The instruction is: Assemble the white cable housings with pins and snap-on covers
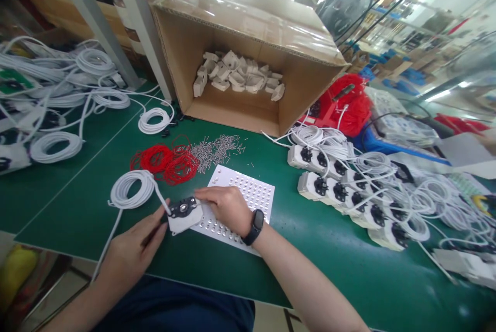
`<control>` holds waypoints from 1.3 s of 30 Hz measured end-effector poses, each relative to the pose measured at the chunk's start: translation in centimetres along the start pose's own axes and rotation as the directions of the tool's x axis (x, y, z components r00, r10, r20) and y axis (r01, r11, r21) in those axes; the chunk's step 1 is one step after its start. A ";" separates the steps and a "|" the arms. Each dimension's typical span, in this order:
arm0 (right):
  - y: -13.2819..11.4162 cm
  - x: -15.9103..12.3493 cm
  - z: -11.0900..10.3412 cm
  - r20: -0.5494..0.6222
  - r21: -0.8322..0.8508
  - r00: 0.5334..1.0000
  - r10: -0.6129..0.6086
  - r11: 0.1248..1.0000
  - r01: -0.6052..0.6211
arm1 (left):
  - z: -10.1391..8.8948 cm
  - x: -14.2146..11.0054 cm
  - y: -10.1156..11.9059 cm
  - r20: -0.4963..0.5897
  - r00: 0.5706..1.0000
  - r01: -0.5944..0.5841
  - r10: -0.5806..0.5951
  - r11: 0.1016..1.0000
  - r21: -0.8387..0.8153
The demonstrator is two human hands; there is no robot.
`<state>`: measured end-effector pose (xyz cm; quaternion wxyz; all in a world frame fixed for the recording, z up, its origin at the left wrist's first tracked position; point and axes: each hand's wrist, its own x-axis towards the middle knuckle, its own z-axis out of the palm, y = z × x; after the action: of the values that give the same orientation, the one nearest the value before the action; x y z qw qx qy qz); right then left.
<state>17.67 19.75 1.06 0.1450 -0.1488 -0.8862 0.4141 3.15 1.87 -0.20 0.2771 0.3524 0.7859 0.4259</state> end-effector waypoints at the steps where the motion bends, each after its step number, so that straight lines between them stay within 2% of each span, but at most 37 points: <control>1: 0.0 0.0 -0.5 0.011 0.001 0.999 0.036 0.999 -0.036 | -0.2 0.0 0.5 0.006 0.996 0.092 -0.092 0.986 -0.138; 2: 0.1 0.2 -1.2 -0.019 -0.023 0.995 0.095 0.995 -0.096 | -0.6 0.0 1.1 0.014 0.977 0.205 -0.211 0.933 -0.296; 3: 0.4 0.3 -2.0 -0.100 -0.074 0.980 0.175 0.980 -0.182 | -0.9 0.0 1.9 0.037 0.937 0.326 -0.348 0.827 -0.458; 4: 0.9 0.5 -2.9 -0.223 -0.141 0.940 0.259 0.945 -0.294 | -1.3 0.1 2.6 0.082 0.871 0.431 -0.484 0.675 -0.598; 5: 1.6 0.7 -3.8 -0.350 -0.211 0.874 0.337 0.881 -0.424 | -1.7 0.2 3.4 0.137 0.791 0.504 -0.596 0.508 -0.698; 6: 2.5 0.9 -4.6 -0.451 -0.268 0.798 0.399 0.793 -0.548 | -2.0 0.3 4.1 0.186 0.710 0.546 -0.679 0.364 -0.755; 7: 3.4 1.1 -5.3 -0.504 -0.313 0.738 0.449 0.701 -0.641 | -2.2 0.5 4.7 0.224 0.640 0.573 -0.735 0.262 -0.777; 8: 4.2 1.3 -5.8 -0.512 -0.352 0.703 0.493 0.626 -0.695 | -2.4 0.6 5.1 0.249 0.595 0.591 -0.764 0.207 -0.780; 9: 5.0 1.4 -6.2 -0.492 -0.385 0.690 0.531 0.578 -0.720 | -2.5 0.7 5.3 0.259 0.576 0.602 -0.776 0.187 -0.777; 11: 6.0 1.7 -6.4 -0.449 -0.418 0.689 0.569 0.547 -0.725 | -2.5 0.7 5.1 0.287 0.590 0.617 -0.755 0.192 -0.763; 13: 6.2 1.9 -6.4 -0.428 -0.433 0.700 0.572 0.550 -0.714 | -2.4 0.6 4.4 0.328 0.625 0.635 -0.708 0.218 -0.741; 17: 4.7 1.8 -6.2 -0.427 -0.446 0.717 0.551 0.561 -0.697 | -2.2 0.1 2.6 0.425 0.675 0.683 -0.603 0.294 -0.668; 18: 4.0 1.5 -6.0 -0.443 -0.418 0.727 0.525 0.596 -0.686 | -2.2 -0.1 2.2 0.448 0.690 0.687 -0.568 0.319 -0.653; 20: 2.3 0.6 -5.3 -0.457 -0.258 0.755 0.469 0.743 -0.618 | -2.0 -0.5 1.8 0.472 0.727 0.670 -0.499 0.366 -0.645; 22: 0.2 -0.5 -3.8 -0.398 0.063 0.780 0.483 0.862 -0.502 | -1.8 -0.8 1.6 0.465 0.758 0.638 -0.457 0.375 -0.672; 23: -0.8 -1.2 -2.8 -0.333 0.240 0.790 0.515 0.856 -0.457 | -1.8 -1.0 1.7 0.451 0.767 0.623 -0.456 0.361 -0.694; 24: -1.7 -1.8 -1.8 -0.251 0.385 0.796 0.551 0.811 -0.440 | -1.8 -1.1 1.7 0.431 0.769 0.609 -0.471 0.340 -0.716; 26: -3.0 -2.8 0.2 -0.128 0.566 0.795 0.593 0.702 -0.432 | -1.9 -1.3 2.0 0.391 0.762 0.591 -0.515 0.307 -0.746; 28: -3.5 -3.7 1.7 -0.114 0.629 0.777 0.619 0.650 -0.426 | -2.0 -1.5 2.2 0.384 0.761 0.587 -0.523 0.305 -0.749; 30: -3.3 -4.2 2.8 -0.182 0.637 0.731 0.658 0.645 -0.422 | -2.2 -1.5 2.4 0.418 0.778 0.592 -0.470 0.324 -0.738; 32: -3.0 -4.5 3.4 -0.298 0.613 0.682 0.668 0.681 -0.400 | -2.1 -1.5 2.4 0.431 0.811 0.570 -0.394 0.374 -0.731; 34: -2.8 -4.6 3.9 -0.360 0.587 0.660 0.659 0.710 -0.388 | -1.8 -1.5 2.3 0.372 0.867 0.493 -0.331 0.475 -0.729; 37: -3.2 -4.4 4.3 -0.373 0.541 0.645 0.667 0.721 -0.433 | -1.1 -1.6 1.5 0.177 0.957 0.288 -0.231 0.667 -0.687; 39: -3.7 -4.3 4.5 -0.417 0.450 0.640 0.645 0.758 -0.472 | -0.7 -1.7 0.9 0.053 0.987 0.153 -0.153 0.772 -0.616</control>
<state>19.31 12.72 0.63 0.2764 -0.5067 -0.6403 0.5069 3.96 0.56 1.10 0.4108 0.1773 0.6289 0.6358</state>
